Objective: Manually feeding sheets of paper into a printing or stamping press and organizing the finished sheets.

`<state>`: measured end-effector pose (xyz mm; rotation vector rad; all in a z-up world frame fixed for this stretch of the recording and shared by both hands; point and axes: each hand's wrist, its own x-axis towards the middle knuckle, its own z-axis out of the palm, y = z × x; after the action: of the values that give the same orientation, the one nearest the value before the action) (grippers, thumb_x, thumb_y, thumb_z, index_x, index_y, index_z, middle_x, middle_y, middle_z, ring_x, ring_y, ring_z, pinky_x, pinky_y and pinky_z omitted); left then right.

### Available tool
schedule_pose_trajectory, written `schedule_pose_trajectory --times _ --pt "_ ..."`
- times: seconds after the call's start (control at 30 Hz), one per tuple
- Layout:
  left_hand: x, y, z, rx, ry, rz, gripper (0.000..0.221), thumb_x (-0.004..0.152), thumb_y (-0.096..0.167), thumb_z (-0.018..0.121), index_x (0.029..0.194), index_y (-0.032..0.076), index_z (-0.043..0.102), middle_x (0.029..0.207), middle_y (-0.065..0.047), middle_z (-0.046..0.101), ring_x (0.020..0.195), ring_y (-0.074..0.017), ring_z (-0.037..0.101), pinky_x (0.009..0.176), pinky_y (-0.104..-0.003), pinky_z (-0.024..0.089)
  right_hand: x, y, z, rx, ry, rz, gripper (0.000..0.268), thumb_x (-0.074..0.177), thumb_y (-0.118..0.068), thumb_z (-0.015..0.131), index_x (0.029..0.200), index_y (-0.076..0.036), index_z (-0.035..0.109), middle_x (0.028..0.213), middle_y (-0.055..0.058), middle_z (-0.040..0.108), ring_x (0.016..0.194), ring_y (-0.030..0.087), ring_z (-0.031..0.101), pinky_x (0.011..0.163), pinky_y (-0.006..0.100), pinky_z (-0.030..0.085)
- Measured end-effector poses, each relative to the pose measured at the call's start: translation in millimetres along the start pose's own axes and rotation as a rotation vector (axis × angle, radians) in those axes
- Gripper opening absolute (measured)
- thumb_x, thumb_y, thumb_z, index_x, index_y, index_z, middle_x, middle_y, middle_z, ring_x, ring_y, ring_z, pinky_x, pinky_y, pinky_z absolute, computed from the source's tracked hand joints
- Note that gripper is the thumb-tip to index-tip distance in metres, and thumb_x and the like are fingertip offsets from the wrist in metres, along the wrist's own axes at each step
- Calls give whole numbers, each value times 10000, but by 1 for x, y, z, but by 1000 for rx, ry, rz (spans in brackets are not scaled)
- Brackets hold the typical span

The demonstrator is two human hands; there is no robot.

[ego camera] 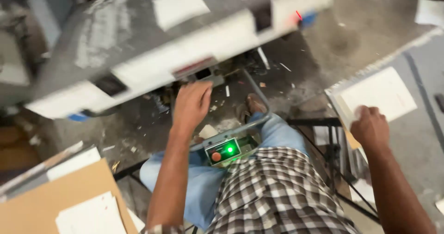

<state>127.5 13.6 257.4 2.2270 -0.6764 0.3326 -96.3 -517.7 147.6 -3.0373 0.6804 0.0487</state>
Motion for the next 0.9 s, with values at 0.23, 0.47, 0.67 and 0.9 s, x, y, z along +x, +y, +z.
schedule_pose_trajectory --times 0.23,0.47,0.67,0.9 --pt "27 -52 64 314 -215 -370 715 734 326 821 1366 89 585 1432 -141 559 1306 -372 476 1057 -567 328 7 52 6 82 104 -126 296 1014 -87 562 1267 -100 715 1158 255 680 954 451 662 917 504 552" --pt "-21 -92 115 666 -460 4 523 895 234 649 1386 99 531 1455 -140 529 1331 -318 506 1063 -569 385 31 4 -88 346 16 178 305 1080 -101 502 1311 -20 684 1045 320 694 943 470 677 794 544 532" --pt "-2 -69 61 496 -221 79 345 937 48 619 1281 20 616 1339 -168 668 1255 -316 634 1012 -482 476 72 -112 -65 599 248 -389 334 1193 -156 377 1342 47 597 1319 273 577 1241 381 559 1068 492 478" --pt "-52 -52 -106 490 5 117 399 851 -73 589 1239 -15 664 1298 -203 682 1250 -361 641 1044 -500 493 66 -320 -37 304 36 -859 536 875 18 518 1391 -81 625 1391 142 608 1295 359 567 1082 518 463"
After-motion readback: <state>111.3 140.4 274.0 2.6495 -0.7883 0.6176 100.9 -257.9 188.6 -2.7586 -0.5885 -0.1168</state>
